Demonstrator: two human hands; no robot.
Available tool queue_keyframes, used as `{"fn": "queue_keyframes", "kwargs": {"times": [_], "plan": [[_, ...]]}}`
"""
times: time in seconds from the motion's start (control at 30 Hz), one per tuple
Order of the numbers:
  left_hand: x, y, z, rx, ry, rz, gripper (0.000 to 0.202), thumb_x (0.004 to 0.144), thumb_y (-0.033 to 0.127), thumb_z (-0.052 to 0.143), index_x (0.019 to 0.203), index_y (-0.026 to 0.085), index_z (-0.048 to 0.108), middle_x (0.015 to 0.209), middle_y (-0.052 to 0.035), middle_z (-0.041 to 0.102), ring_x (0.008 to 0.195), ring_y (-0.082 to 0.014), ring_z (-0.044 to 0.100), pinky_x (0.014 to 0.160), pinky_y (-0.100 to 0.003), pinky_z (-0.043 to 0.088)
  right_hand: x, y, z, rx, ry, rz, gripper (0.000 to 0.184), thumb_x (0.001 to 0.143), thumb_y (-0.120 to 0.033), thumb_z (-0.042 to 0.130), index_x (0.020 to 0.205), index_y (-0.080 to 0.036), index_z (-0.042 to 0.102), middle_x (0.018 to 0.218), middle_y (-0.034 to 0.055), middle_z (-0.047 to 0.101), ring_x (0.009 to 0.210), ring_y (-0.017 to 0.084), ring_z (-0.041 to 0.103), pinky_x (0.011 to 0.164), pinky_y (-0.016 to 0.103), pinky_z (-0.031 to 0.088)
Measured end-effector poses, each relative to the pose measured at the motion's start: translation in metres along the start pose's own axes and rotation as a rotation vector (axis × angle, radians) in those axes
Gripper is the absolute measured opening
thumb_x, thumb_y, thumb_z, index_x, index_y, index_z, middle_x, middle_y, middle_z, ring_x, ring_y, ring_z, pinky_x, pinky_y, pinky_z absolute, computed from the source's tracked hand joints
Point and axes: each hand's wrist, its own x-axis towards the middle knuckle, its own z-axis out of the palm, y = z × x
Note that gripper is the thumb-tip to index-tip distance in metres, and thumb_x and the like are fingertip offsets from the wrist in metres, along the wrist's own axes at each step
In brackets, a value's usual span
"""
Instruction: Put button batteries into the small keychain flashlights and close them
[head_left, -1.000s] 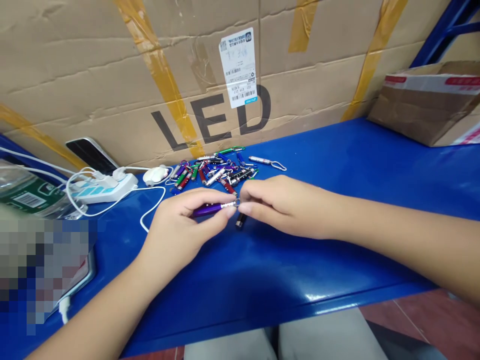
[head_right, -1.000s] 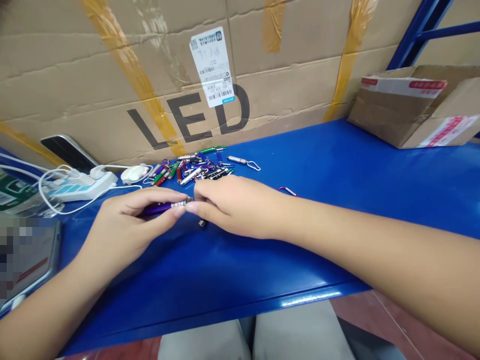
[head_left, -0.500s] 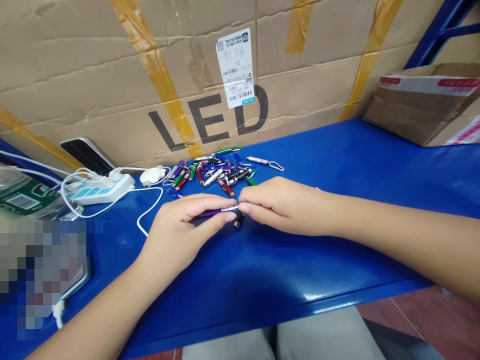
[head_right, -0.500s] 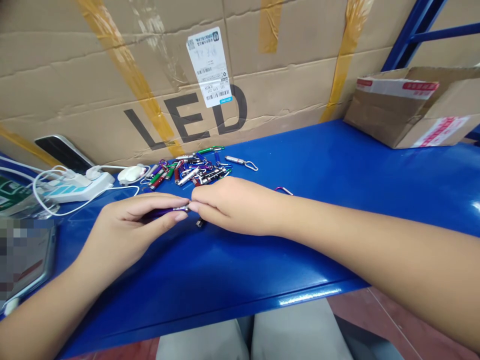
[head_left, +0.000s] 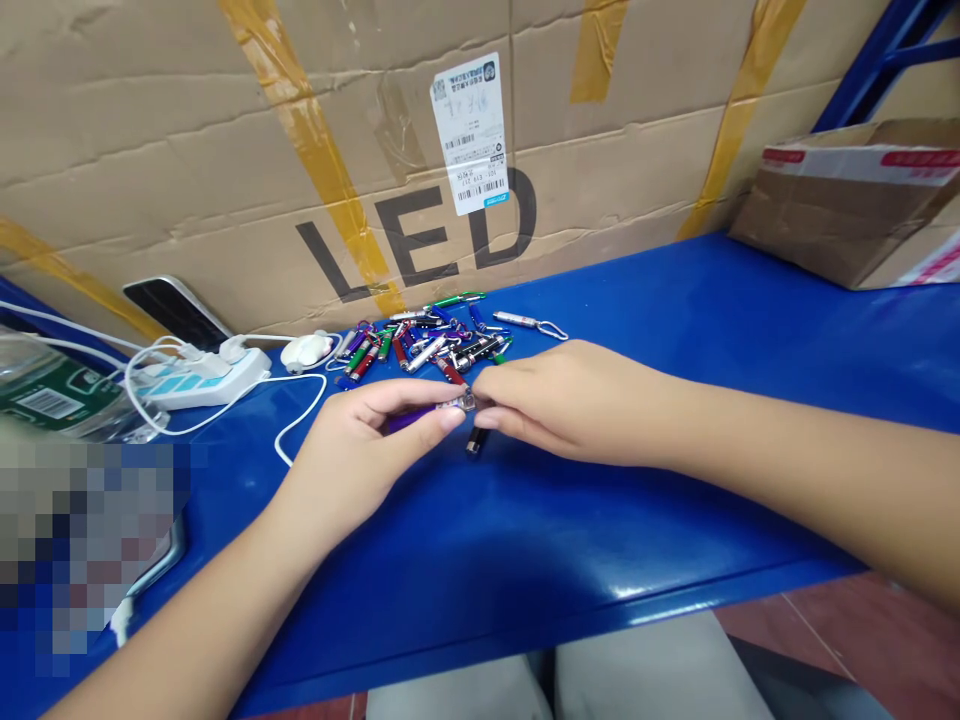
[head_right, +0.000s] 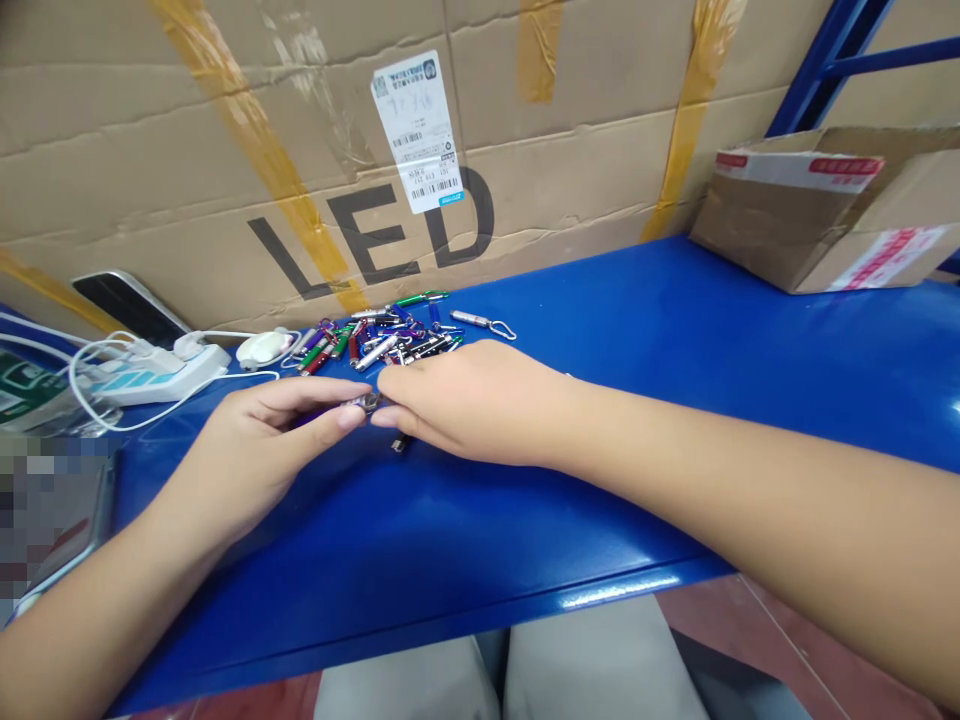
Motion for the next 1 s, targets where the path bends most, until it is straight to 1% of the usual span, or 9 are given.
{"fn": "queue_keyframes", "kwargs": {"times": [0.1,0.23,0.4,0.6,0.67,0.77,0.87,0.93,1.0], "plan": [[0.0,-0.001,0.002,-0.166,-0.101,-0.103,0.025,0.073,0.038,0.077,0.092,0.022,0.077,0.093,-0.0041,0.077,0.085,-0.0197,0.072,0.082,-0.029,0.059,-0.002,0.002,-0.001,-0.199,0.013,-0.067,0.028,0.099,-0.03,0.036,0.089,-0.016,0.059,0.075,0.0063,0.064,0.063,0.016,0.053,0.057,0.026,0.028],[-0.001,-0.001,0.004,-0.276,-0.17,-0.143,0.021,0.073,0.035,0.078,0.088,0.022,0.077,0.087,-0.0034,0.078,0.078,-0.0171,0.072,0.077,-0.025,0.059,-0.003,0.001,-0.001,-0.154,-0.022,-0.143,0.027,0.098,-0.024,0.036,0.088,-0.017,0.059,0.07,0.0043,0.062,0.059,0.014,0.049,0.056,0.027,0.027],[-0.003,0.0,0.002,-0.032,-0.084,-0.028,0.025,0.073,0.038,0.077,0.091,0.021,0.077,0.088,-0.0042,0.077,0.079,-0.019,0.072,0.077,-0.028,0.06,-0.001,-0.003,0.001,0.283,-0.048,-0.019,0.031,0.098,-0.028,0.035,0.079,-0.017,0.056,0.064,0.0003,0.058,0.057,0.012,0.049,0.058,0.026,0.033],[-0.01,0.009,0.0,0.309,0.068,0.366,0.01,0.08,0.026,0.07,0.088,0.027,0.076,0.091,0.0006,0.077,0.083,-0.0161,0.071,0.083,-0.028,0.058,0.0,-0.007,0.008,0.94,-0.18,0.222,0.036,0.1,-0.041,0.029,0.083,-0.017,0.049,0.055,-0.0042,0.054,0.046,0.009,0.045,0.052,0.023,0.037],[-0.011,0.01,0.0,0.342,0.08,0.404,0.011,0.081,0.025,0.068,0.088,0.027,0.076,0.091,0.0004,0.077,0.083,-0.016,0.071,0.083,-0.028,0.058,0.001,-0.007,0.01,1.023,-0.207,0.235,0.041,0.101,-0.046,0.024,0.085,-0.017,0.049,0.054,-0.0041,0.054,0.043,0.009,0.044,0.049,0.023,0.037],[-0.009,0.01,0.0,0.305,0.058,0.282,0.012,0.081,0.03,0.069,0.089,0.025,0.076,0.089,-0.0005,0.077,0.081,-0.016,0.071,0.079,-0.026,0.058,0.001,-0.007,0.009,0.863,-0.175,0.214,0.044,0.101,-0.047,0.022,0.085,-0.016,0.05,0.058,-0.0015,0.057,0.048,0.01,0.048,0.052,0.024,0.038],[-0.005,0.008,-0.002,0.234,0.025,0.145,0.019,0.079,0.037,0.07,0.092,0.023,0.075,0.089,-0.0015,0.077,0.08,-0.0174,0.071,0.076,-0.026,0.058,0.0,-0.003,0.002,0.431,-0.082,0.129,0.035,0.099,-0.042,0.034,0.085,-0.017,0.053,0.072,0.003,0.062,0.06,0.013,0.055,0.059,0.025,0.038],[-0.002,0.006,-0.004,0.201,0.01,0.12,0.022,0.078,0.04,0.072,0.091,0.022,0.075,0.089,-0.0024,0.077,0.079,-0.0183,0.071,0.075,-0.027,0.059,0.0,0.002,-0.001,0.183,-0.046,0.034,0.028,0.098,-0.038,0.039,0.09,-0.017,0.055,0.08,0.0049,0.065,0.066,0.015,0.056,0.06,0.026,0.036],[-0.001,0.005,-0.005,0.183,-0.01,0.119,0.022,0.077,0.039,0.073,0.089,0.022,0.076,0.087,-0.0027,0.077,0.078,-0.0184,0.072,0.074,-0.027,0.059,-0.001,0.006,-0.001,0.032,-0.029,-0.046,0.026,0.098,-0.035,0.038,0.093,-0.018,0.056,0.082,0.0053,0.065,0.067,0.016,0.056,0.06,0.026,0.034]]}}
